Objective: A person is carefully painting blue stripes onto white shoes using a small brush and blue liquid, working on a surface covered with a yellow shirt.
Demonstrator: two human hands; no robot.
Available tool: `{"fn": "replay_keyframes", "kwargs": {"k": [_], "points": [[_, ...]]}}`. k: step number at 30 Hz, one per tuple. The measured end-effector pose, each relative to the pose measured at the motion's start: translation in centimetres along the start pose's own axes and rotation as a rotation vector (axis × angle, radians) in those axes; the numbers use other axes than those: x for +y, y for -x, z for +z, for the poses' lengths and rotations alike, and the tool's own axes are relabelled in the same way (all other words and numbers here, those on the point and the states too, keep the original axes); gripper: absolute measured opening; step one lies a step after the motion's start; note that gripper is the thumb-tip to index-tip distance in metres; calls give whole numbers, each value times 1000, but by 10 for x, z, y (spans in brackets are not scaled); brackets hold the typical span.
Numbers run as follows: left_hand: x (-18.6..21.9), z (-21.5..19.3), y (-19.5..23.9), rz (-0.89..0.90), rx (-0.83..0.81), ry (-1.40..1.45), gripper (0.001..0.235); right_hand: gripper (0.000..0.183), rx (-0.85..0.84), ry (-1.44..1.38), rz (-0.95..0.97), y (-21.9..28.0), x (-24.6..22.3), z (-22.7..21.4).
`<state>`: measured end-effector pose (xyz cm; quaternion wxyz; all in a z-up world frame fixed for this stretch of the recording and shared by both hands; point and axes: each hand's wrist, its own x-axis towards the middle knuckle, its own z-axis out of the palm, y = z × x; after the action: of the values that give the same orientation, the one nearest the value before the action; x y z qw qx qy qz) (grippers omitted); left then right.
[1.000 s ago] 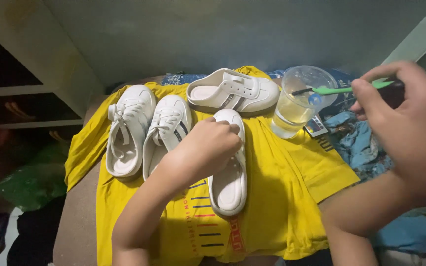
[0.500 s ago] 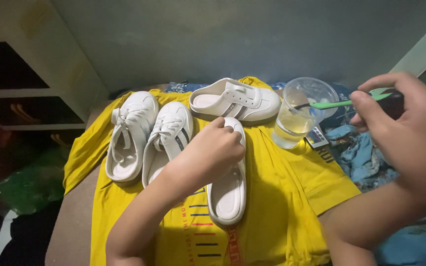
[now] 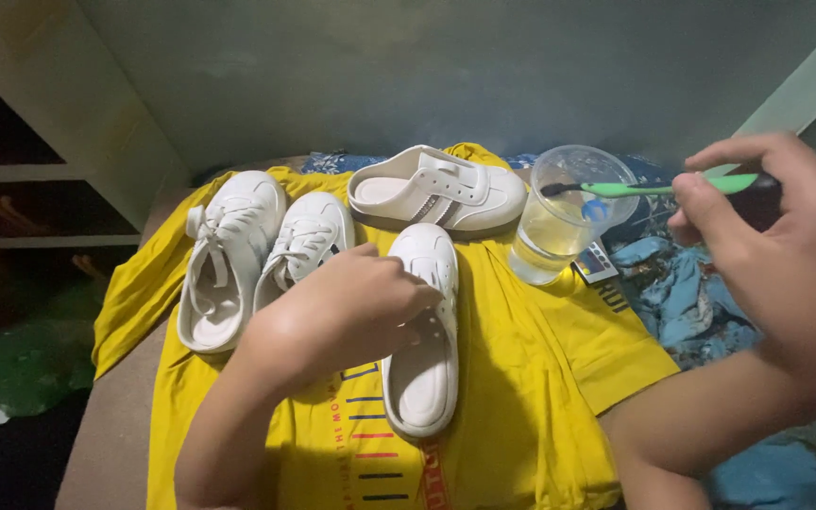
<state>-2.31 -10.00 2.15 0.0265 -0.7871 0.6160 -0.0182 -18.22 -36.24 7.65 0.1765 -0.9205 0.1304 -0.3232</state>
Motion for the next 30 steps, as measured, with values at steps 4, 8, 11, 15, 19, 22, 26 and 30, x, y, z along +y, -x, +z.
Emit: {"fn": "replay_keyframes", "kwargs": {"k": [4,8,11,15,19,22,26,30], "points": [[2,-6,8,-1,-60,47,16,18,43,-84,-121,0,6,1],[4,-7,3,-69,-142,98,16,24,63,32,-135,3,1,-5],[3,-2,6,-8,-74,80,13,21,98,-22,-209,7,7,-5],[4,-6,8,-15,-69,70,16,20,166,112,-147,4,14,-2],[2,-2,8,-16,-83,61,21,22,206,199,-186,-2,29,3],[1,-3,9,-1,-86,29,19,28,214,229,-172,-5,34,2],[1,1,9,8,-55,24,21,35,205,188,-142,-8,40,5],[1,4,9,17,-30,16,21,37,223,265,-179,-13,41,12]]}}
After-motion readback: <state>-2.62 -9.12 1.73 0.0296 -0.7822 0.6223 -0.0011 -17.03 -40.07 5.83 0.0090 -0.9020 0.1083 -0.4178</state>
